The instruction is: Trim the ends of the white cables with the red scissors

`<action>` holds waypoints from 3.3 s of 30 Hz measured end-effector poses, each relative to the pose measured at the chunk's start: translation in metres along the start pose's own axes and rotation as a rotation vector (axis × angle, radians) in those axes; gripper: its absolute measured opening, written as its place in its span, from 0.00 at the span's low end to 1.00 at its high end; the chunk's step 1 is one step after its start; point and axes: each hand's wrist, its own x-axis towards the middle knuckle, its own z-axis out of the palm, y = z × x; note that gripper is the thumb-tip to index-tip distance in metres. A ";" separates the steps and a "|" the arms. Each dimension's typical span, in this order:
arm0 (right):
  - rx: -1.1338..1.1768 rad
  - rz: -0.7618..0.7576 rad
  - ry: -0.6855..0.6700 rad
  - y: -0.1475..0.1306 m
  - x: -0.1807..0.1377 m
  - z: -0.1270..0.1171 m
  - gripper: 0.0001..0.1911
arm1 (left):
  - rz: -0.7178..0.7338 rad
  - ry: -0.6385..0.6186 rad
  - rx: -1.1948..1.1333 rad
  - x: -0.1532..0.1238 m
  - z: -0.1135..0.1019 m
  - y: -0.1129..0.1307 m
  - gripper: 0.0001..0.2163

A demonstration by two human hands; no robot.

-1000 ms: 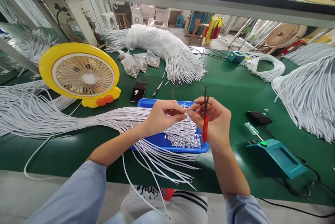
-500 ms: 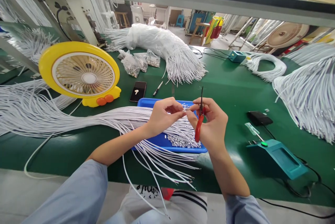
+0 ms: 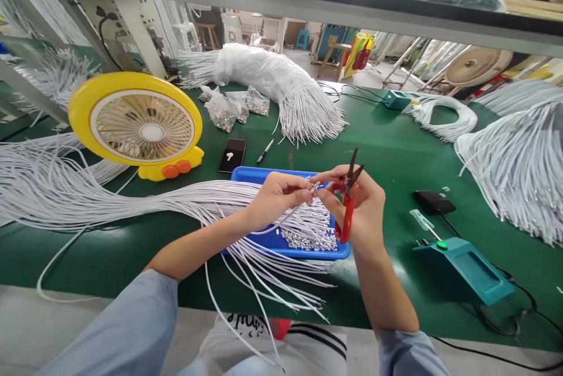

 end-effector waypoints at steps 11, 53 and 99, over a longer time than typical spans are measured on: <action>-0.047 0.043 0.037 -0.002 -0.002 -0.001 0.18 | 0.033 0.098 0.070 0.000 0.000 -0.001 0.15; -0.464 0.043 0.171 0.013 0.027 -0.031 0.08 | 0.090 -0.626 0.207 -0.049 0.051 -0.027 0.06; -0.386 -0.088 0.223 -0.003 0.015 -0.027 0.07 | -0.313 -0.626 1.711 0.017 -0.040 -0.058 0.14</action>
